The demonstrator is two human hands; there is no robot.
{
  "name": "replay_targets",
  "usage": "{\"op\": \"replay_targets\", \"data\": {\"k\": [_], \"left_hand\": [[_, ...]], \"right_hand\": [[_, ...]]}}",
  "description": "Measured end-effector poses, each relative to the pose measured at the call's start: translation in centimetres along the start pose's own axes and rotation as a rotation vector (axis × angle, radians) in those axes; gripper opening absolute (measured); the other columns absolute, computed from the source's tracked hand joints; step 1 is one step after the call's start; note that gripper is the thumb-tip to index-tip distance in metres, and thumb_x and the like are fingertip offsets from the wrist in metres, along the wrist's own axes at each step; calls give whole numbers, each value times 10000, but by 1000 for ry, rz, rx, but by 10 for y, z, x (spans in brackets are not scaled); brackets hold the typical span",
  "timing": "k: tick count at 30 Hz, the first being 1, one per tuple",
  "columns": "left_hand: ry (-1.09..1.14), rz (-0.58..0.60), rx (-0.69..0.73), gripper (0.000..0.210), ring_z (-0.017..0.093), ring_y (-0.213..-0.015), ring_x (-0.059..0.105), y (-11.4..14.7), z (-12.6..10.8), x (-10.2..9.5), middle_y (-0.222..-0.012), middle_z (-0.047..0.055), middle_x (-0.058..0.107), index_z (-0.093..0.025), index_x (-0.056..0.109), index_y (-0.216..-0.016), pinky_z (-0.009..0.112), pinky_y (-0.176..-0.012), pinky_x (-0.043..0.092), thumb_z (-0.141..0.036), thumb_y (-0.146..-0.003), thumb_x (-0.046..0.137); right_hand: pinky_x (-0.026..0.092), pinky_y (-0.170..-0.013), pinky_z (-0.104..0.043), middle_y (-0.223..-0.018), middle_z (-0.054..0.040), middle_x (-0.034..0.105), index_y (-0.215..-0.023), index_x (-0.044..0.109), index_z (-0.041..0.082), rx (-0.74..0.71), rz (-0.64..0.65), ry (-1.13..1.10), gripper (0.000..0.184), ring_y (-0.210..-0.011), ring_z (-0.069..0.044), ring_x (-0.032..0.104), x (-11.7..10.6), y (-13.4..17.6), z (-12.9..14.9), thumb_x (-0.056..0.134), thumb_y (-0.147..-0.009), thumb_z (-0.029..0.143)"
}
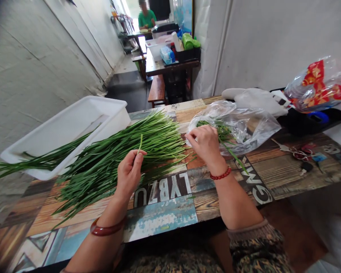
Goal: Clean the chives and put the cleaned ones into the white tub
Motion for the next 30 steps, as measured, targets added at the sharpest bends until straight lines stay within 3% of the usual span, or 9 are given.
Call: {"op": "replay_targets", "data": {"k": [4, 8, 11, 17, 21, 26, 30], "left_hand": [[-26, -30, 99, 238, 141, -711, 558, 1, -9, -2, -759, 6, 602, -184, 632, -910, 258, -651, 419, -318, -962, 443], [-52, -55, 238, 190, 142, -763, 562, 3, -22, -1, -803, 22, 603, -177, 642, -919, 267, -696, 442, -255, -959, 472], [-71, -58, 317, 161, 156, -831, 574, 6, -28, 1, -858, 38, 616, -177, 648, -939, 289, -746, 461, -218, -949, 492], [-102, -98, 442, 172, 194, -1060, 576, 13, -42, 3, -1087, 81, 650, -192, 633, -1046, 370, -933, 464, -158, -933, 508], [-167, 55, 522, 201, 188, -973, 603, 21, -49, 24, -1013, 82, 672, -180, 610, -1098, 341, -873, 482, -156, -942, 486], [-340, 231, 397, 224, 165, -750, 591, 22, -34, 47, -832, 61, 640, -166, 616, -1031, 272, -669, 445, -249, -979, 414], [-221, 175, 250, 222, 143, -703, 562, 12, -20, 34, -772, 27, 604, -186, 586, -896, 249, -638, 412, -278, -977, 400]], "right_hand": [[353, -812, -338, -864, -38, 688, -809, 689, 219, -207, 279, -102, 93, -871, -206, 551, 30, 9, 34, 642, -881, 254], [331, -816, -350, -849, -58, 658, -788, 688, 204, -240, 363, 5, 59, -904, -225, 524, 43, 17, 42, 678, -842, 224], [356, -803, -341, -829, -55, 643, -770, 666, 190, -227, 359, -91, 114, -871, -211, 533, 43, 15, 44, 623, -875, 205], [451, -709, -260, -868, -36, 681, -880, 672, 174, -139, 334, -632, 130, -786, -144, 606, 37, 10, 52, 542, -892, 170], [475, -712, -257, -855, -34, 701, -861, 690, 182, -139, 320, -703, 117, -776, -140, 627, 37, 13, 64, 573, -870, 191], [480, -720, -257, -838, -31, 708, -831, 692, 183, -81, 265, -687, 115, -774, -143, 633, 36, 11, 61, 581, -855, 199], [464, -680, -259, -784, -24, 697, -831, 691, 178, 122, 125, -635, 135, -715, -147, 614, 31, 6, 28, 586, -864, 257]]}}
Point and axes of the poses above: each hand's wrist, its own y-axis away from the middle knuckle, its own x-axis out of the palm, z = x × y, the point moved 10 cm from there along -y, towards the middle knuckle
